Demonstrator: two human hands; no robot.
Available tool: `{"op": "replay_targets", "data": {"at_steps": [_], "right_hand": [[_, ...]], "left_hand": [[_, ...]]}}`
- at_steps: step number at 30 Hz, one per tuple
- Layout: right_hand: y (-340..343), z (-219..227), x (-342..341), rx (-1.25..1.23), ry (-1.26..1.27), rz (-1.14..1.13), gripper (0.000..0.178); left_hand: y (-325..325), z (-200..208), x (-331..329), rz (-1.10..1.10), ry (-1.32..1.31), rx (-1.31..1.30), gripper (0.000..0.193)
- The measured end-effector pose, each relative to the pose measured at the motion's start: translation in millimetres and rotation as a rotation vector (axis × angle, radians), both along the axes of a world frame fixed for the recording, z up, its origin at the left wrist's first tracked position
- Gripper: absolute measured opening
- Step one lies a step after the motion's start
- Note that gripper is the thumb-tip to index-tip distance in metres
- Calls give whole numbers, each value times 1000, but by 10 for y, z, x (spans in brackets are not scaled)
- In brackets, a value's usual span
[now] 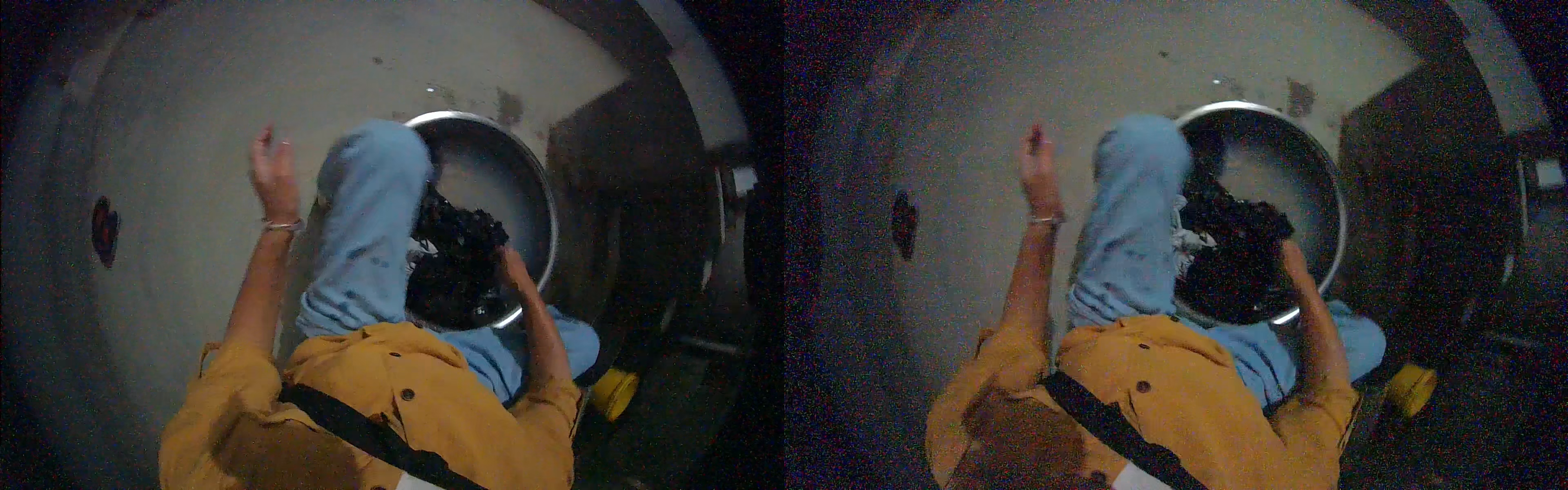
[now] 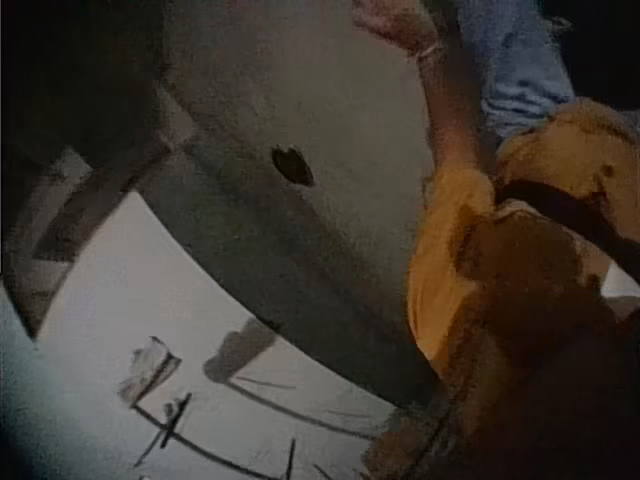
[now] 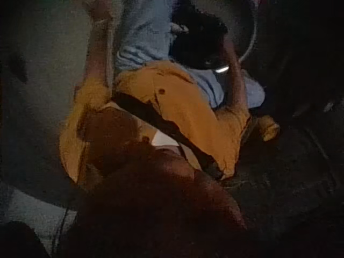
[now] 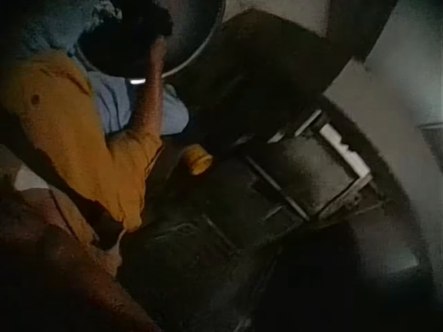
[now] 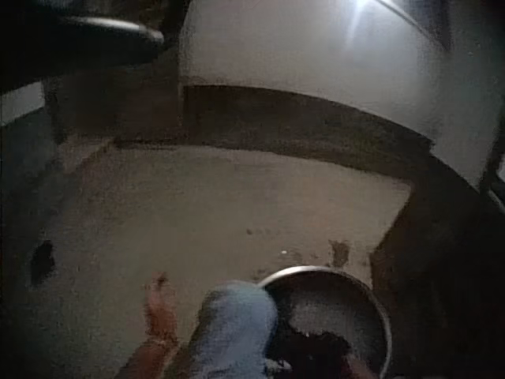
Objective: The person sits on the floor and washes clothes by hand in a metal basin filled with water. They scrub and rinse various garments, including a light-colored patterned cloth and dark-colored items, using both hands to agitate the fabric in the water.
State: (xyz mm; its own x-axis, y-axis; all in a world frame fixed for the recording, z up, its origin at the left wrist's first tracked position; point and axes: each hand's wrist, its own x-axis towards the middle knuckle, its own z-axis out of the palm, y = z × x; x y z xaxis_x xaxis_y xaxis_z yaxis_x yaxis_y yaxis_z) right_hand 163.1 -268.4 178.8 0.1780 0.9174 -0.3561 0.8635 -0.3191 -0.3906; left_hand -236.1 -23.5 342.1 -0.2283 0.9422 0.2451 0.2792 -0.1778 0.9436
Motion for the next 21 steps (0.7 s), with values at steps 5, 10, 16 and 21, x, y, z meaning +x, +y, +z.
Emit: {"op": "replay_targets", "data": {"at_steps": [5, 10, 16, 21], "right_hand": [[191, 389, -82, -21, 193, -22, 17], [240, 472, -271, 54, 271, -33, 14], [293, 1040, -408, 482, 449, 27, 14], [61, 1212, -354, 445, 462, -177, 16]], "left_hand": [[-479, 923, 838, -633, -41, 275, 27], [-634, -180, 2006, -1218, 552, 158, 39], [-775, -1727, 2225, -1330, 826, -73, 44], [-564, -2026, 2043, -1200, 866, -92, 42]]}}
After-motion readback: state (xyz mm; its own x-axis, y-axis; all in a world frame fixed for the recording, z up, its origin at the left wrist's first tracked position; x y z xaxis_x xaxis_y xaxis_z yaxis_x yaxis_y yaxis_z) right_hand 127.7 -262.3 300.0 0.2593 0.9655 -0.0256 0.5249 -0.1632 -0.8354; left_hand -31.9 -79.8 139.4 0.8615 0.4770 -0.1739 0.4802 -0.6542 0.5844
